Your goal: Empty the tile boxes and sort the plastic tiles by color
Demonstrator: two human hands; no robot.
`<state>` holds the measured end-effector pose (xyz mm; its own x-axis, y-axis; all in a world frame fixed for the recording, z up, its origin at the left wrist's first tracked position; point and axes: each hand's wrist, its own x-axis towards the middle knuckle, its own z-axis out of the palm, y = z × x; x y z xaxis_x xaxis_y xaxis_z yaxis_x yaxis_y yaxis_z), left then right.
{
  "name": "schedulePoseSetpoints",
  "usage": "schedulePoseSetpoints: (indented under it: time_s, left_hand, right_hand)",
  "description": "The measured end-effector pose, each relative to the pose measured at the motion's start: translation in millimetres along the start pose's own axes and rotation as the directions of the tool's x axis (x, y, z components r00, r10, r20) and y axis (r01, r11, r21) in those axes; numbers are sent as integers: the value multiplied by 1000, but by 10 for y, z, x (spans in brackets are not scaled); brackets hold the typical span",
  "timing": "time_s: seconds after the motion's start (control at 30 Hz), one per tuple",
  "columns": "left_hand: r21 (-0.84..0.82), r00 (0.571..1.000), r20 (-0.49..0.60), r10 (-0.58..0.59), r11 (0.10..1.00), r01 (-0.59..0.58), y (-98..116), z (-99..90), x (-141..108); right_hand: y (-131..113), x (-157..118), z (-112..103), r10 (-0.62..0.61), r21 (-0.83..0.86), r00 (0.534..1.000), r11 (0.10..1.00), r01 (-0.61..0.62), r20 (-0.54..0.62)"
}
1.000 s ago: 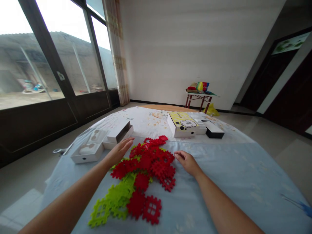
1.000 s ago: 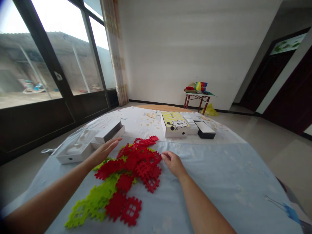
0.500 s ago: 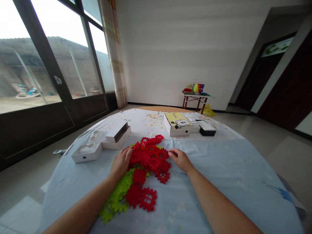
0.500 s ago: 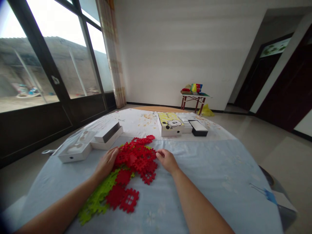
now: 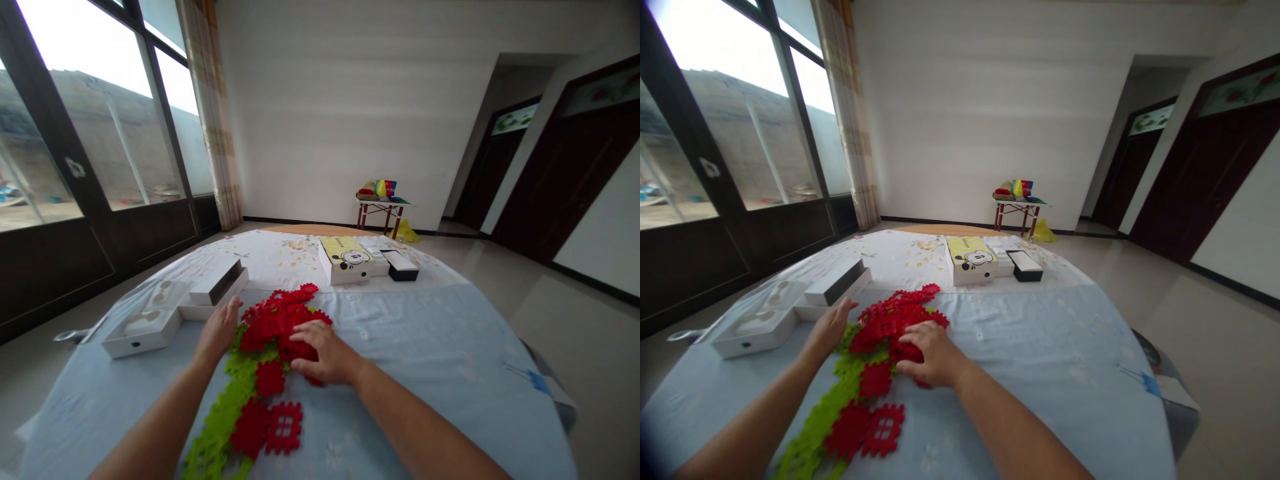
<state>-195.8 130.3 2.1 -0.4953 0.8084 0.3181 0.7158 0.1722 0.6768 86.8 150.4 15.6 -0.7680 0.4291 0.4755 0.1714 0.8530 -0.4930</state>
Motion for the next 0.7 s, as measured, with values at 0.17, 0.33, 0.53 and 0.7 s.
schedulePoseSetpoints:
  time_s: [0.17, 0.33, 0.53, 0.7]
  left_hand:
    - [-116, 996, 20, -91, 989, 93, -477, -59, 169]
    - [-102, 996, -67, 66, 992, -73, -598, 48, 159]
    - [-118, 995, -79, 57, 991, -66, -633, 70, 124]
    - [-105, 998, -61, 28, 994, -34, -635, 52, 69]
  right_hand:
    - [283, 162, -151, 171, 117, 966, 982, -150, -195]
    - [1151, 411, -533, 682, 409, 584, 731, -546, -440]
    - [1915, 555, -951, 772, 358, 157, 451, -818, -615]
    - [2228, 674, -1005, 787, 359, 102, 388, -849, -608]
